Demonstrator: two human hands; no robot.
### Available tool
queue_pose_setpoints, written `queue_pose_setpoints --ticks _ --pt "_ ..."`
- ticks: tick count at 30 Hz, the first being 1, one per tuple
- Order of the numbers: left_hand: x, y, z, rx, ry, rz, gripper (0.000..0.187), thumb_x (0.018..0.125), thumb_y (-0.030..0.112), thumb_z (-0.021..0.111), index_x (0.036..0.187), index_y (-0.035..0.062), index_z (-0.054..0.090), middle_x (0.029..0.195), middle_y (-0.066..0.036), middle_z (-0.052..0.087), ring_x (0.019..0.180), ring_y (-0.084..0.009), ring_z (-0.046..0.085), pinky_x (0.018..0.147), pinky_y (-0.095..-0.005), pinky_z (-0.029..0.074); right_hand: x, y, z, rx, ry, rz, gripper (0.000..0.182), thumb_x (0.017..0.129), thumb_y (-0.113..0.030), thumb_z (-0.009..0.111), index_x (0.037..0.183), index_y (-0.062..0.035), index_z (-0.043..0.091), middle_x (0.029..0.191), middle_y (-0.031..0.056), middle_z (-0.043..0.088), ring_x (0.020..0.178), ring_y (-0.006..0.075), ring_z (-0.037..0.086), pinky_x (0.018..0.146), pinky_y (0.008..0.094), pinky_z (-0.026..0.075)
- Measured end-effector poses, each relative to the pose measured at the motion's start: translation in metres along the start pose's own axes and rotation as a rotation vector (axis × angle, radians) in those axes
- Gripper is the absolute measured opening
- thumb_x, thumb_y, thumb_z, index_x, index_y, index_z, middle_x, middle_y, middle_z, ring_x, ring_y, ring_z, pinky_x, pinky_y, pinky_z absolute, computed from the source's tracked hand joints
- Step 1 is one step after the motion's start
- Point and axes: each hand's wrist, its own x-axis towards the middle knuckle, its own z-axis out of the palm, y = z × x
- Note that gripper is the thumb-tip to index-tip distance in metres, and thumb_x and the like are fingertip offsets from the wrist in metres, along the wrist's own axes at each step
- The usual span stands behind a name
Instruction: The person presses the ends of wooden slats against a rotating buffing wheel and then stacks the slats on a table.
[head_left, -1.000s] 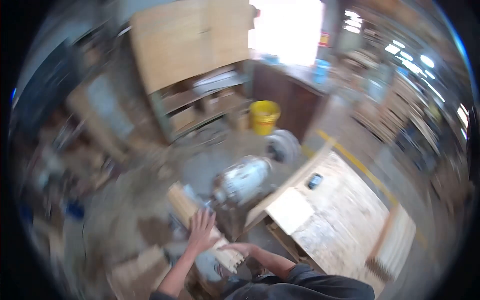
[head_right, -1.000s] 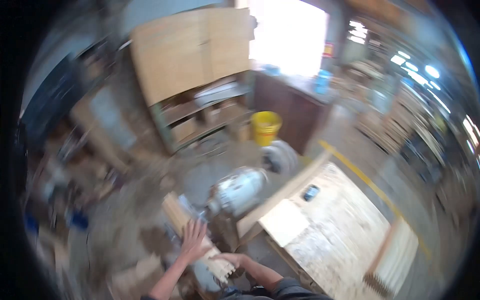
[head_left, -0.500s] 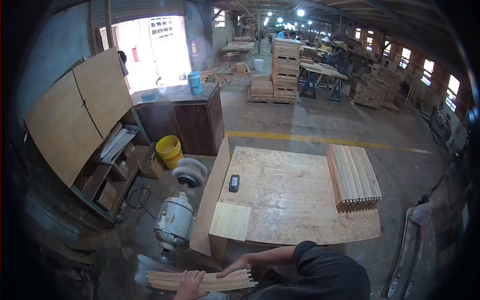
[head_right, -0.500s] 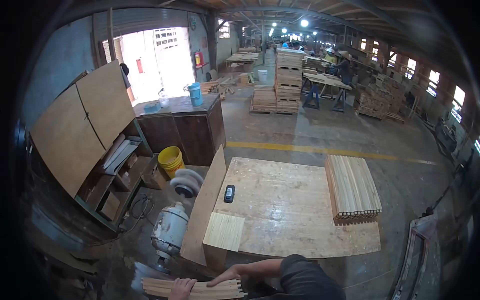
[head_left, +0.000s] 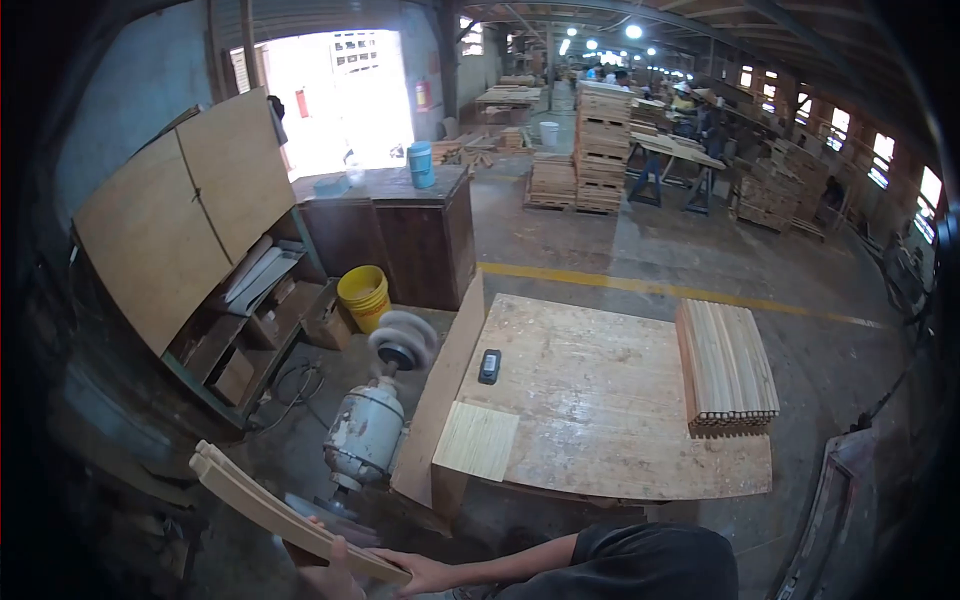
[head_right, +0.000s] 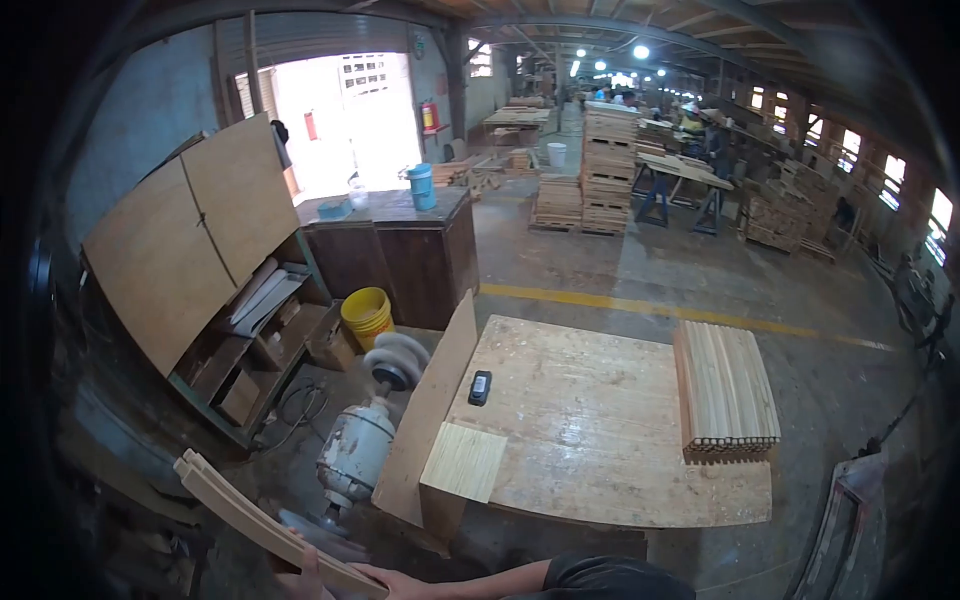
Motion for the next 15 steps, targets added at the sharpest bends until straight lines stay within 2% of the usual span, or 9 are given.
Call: queue_pose_setpoints --ticks 1,2,4,8,10,11,12,13,15 --pt "-0.003 0.003 0.003 0.090 0.128 -0.113 0.089 0.078 0.022 0.087 0.150 -0.0009 0.039 0.140 -0.021 0.053 0.122 -0.0327 0.057 0.100 -0.0425 0.050 -0.014 0.023 -0.009 0.076 -0.276 0.277 0.062 0.086 -0.044 0.070 0.132 -0.0067 0.050 0.125 0.0132 0.058 0.108 0.0251 0.053 0.091 0.0382 0.042" --pt "-0.005 -0.006 0.000 0.093 0.141 -0.117 0.089 0.078 0.022 0.087 0.150 -0.0009 0.039 0.140 -0.021 0.053 0.122 -0.0327 0.057 0.100 -0.0425 0.050 -0.029 0.045 -0.015 0.147 -0.554 0.553 0.088 0.086 -0.029 0.070 0.158 -0.0053 0.026 0.152 0.0163 0.042 0.139 0.0232 0.041 0.116 0.0360 0.032" --pt "-0.007 -0.030 -0.006 -0.082 0.215 -0.122 0.091 0.086 0.026 0.078 0.158 0.0029 0.026 0.160 -0.023 0.028 0.147 -0.0349 0.030 0.119 -0.0481 0.027 -0.050 0.063 -0.020 0.152 -0.565 0.595 0.086 0.082 -0.023 0.067 0.156 -0.0044 0.029 0.149 0.0135 0.045 0.137 0.0221 0.043 0.116 0.0356 0.033" --pt "-0.009 -0.080 -0.011 -0.042 0.464 -0.210 0.088 0.086 0.006 0.074 0.158 0.0001 0.024 0.157 -0.023 0.032 0.141 -0.0306 0.039 0.116 -0.0410 0.034 -0.085 0.089 -0.038 0.167 -0.606 0.763 0.073 0.081 -0.028 0.071 0.143 0.0004 0.046 0.127 0.0108 0.060 0.115 0.0201 0.055 0.101 0.0352 0.044" --pt "-0.013 -0.152 -0.034 0.031 0.484 -0.014 0.090 0.084 0.006 0.076 0.158 0.0004 0.024 0.158 -0.023 0.032 0.140 -0.0343 0.041 0.116 -0.0442 0.034 -0.094 0.101 -0.041 0.125 -0.631 0.853 0.066 0.081 -0.031 0.072 0.136 0.0024 0.054 0.115 0.0101 0.065 0.104 0.0187 0.060 0.093 0.0353 0.049" --pt "-0.017 -0.158 -0.032 0.115 0.499 0.046 0.092 0.080 0.006 0.080 0.157 0.0034 0.029 0.161 -0.021 0.030 0.141 -0.0317 0.041 0.114 -0.0429 0.038 -0.101 0.109 -0.042 0.039 -0.651 0.953 0.071 0.081 -0.043 0.074 0.130 0.0056 0.058 0.105 0.0127 0.067 0.093 0.0206 0.063 0.083 0.0369 0.052" --pt "-0.020 -0.177 -0.040 0.403 0.519 -0.028 0.094 0.080 0.004 0.077 0.158 0.0016 0.024 0.159 -0.024 0.032 0.143 -0.0358 0.038 0.118 -0.0447 0.031 -0.112 0.112 -0.038 -0.046 -0.688 1.054 0.079 0.080 -0.055 0.075 0.125 0.0088 0.061 0.095 0.0153 0.070 0.082 0.0226 0.067 0.073 0.0384 0.055" --pt "-0.022 -0.190 -0.039 0.429 0.530 -0.065 0.096 0.078 0.004 0.078 0.158 0.0024 0.025 0.159 -0.025 0.032 0.144 -0.0367 0.036 0.120 -0.0446 0.029 -0.088 0.073 -0.039 -0.009 -0.685 1.163 0.043 0.083 -0.039 0.074 0.099 0.0009 0.071 0.073 0.0018 0.065 0.065 0.0117 0.059 0.060 0.0310 0.050" --pt "-0.029 -0.186 -0.022 0.633 0.547 -0.064 0.096 0.073 0.005 0.079 0.156 0.0014 0.030 0.154 -0.027 0.037 0.144 -0.0411 0.035 0.121 -0.0468 0.026 -0.110 0.122 -0.042 -0.040 -0.798 1.174 0.042 0.086 -0.042 0.074 0.098 -0.0017 0.071 0.073 0.0003 0.064 0.063 0.0100 0.058 0.057 0.0303 0.048"
